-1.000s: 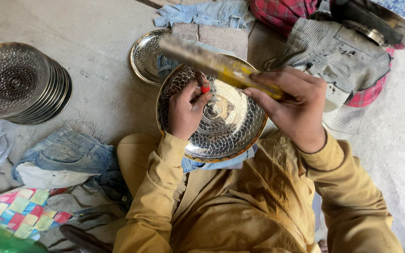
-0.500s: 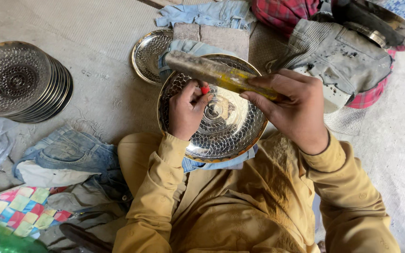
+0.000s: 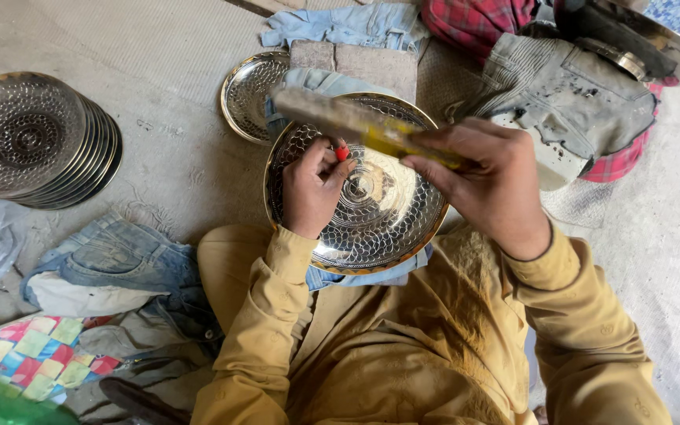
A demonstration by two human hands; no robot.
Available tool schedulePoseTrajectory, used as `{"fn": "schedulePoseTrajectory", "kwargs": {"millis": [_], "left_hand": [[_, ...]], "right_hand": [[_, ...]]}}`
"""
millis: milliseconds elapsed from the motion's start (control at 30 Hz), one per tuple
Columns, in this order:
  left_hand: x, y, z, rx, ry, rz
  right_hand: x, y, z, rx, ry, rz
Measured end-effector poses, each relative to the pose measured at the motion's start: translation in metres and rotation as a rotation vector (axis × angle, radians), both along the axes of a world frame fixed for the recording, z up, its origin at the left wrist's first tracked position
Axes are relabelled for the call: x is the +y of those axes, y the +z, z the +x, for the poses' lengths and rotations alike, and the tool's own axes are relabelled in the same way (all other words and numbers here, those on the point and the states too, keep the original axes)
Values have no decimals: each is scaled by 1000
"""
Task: The person sits on the floor with a decorative brass tray in their lap and hammers a small punch against the tray's patterned surface using a wooden mallet, repositioning the punch by hand to work across the design. Stacks of finished trays sit beside them on the floor.
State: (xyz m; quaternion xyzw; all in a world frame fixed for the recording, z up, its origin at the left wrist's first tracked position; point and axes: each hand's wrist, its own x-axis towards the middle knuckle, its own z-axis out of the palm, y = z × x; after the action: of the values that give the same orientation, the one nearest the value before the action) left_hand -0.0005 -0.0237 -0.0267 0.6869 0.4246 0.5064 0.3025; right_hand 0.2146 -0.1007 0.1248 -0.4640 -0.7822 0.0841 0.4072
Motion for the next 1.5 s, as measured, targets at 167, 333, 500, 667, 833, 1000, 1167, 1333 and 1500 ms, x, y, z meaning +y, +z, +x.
{"fn": "schedulePoseTrajectory", "kwargs": {"millis": [167,333,500,667,833,1000,1167,1333,1500], "left_hand": [[-6,4,-2,-68,-56,83],[-6,8,-1,-78,-26,17],[-7,11,0,-89,-2,-7],[-10,12,-1,-110,-36,70],[-10,10,-1,-116,-27,38],[-9,7,-1,-86,13,4],[-10,5,-2,-78,14,46],[-10,4,-2,-94,-14,56],[-9,4,-1,-97,19,25]], "right_hand": [[-2,2,-1,30,13,46],[-1,2,-3,63,-19,71],[-2,2,-4,40,-14,137],[-2,2,-5,49,12,89],[0,1,-5,30,5,61],[-2,1,-7,48,-48,41],[-4,2,-8,68,12,70],[-2,3,-8,42,27,53],[-1,4,-8,-16,-30,-8]]}}
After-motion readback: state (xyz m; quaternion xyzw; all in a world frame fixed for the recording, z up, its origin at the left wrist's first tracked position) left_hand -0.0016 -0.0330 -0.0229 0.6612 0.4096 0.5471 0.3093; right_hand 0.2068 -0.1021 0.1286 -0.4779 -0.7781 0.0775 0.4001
